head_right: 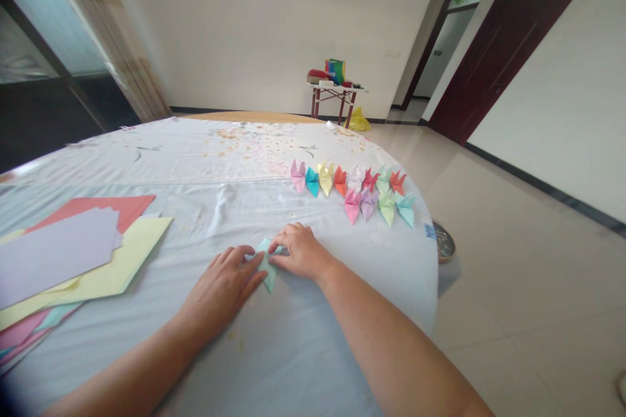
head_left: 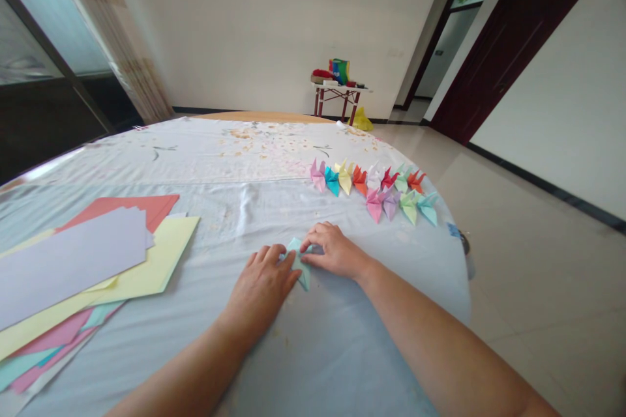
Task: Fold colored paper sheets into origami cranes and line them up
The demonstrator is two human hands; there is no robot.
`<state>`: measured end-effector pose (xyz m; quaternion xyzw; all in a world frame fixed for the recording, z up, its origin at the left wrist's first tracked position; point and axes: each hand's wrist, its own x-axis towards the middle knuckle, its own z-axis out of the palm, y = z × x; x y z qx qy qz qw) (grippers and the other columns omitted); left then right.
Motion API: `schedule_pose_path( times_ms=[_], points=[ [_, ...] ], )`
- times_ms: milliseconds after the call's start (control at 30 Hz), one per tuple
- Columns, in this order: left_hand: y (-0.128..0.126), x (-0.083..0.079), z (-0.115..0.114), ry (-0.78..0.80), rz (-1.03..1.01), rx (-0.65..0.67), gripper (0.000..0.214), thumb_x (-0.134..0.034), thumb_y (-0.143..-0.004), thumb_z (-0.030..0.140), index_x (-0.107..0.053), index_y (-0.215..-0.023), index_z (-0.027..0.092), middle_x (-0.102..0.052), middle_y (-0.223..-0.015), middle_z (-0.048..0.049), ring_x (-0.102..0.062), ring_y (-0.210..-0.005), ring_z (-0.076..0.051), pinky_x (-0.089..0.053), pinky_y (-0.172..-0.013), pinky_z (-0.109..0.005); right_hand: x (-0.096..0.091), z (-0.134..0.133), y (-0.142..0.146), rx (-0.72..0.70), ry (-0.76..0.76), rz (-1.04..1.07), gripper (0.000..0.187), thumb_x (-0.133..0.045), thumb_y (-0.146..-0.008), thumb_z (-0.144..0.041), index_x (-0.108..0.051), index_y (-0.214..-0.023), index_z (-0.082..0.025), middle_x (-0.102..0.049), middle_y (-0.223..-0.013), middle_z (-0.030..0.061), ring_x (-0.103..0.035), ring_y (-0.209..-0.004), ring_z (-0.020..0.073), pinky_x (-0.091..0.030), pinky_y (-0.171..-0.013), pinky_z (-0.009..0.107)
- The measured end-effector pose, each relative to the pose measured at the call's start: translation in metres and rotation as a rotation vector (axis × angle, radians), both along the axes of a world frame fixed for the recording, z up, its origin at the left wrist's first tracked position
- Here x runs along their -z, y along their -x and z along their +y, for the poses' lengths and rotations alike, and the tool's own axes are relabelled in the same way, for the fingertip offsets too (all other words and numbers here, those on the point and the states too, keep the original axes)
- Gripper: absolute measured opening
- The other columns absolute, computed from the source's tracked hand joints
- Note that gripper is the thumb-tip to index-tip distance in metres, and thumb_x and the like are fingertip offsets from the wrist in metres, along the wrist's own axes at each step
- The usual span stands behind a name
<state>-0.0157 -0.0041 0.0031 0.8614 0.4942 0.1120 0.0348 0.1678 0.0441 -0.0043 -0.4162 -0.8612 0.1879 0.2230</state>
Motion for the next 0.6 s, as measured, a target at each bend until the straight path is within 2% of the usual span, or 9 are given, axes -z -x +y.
schedule_pose_path(
  times_ms=[233, 600],
  points=[
    [-0.0030, -0.0013, -0.0010, -0.004, 0.051, -0.042, 0.031, -0.040, -0.086, 0.034, -0.052, -0.114, 0.027, -0.053, -0.105, -0.0067, -0.049, -0.094, -0.021, -0.038, -0.083, -0.035, 0.0001, 0.0012, 0.0003, -0.022, -0.056, 0.006, 0.016, -0.065, -0.074, -0.034, -0.070, -0.089, -0.029, -0.054, -0.088, 0.0035, -0.044, -0.091, 0.0186, -0.032, -0.082, 0.033],
    [-0.0025, -0.0004, -0.0039, 0.011, -0.008, -0.066, 0.031, -0.042, -0.085, 0.034, -0.054, -0.114, 0.027, -0.054, -0.107, -0.0068, -0.049, -0.097, -0.021, -0.038, -0.083, -0.035, 0.0041, 0.0034, 0.0006, -0.111, -0.113, 0.015, 0.015, -0.061, -0.077, -0.032, -0.070, -0.088, -0.025, -0.054, -0.084, 0.0039, -0.045, -0.087, 0.0170, -0.035, -0.079, 0.031]
  ],
)
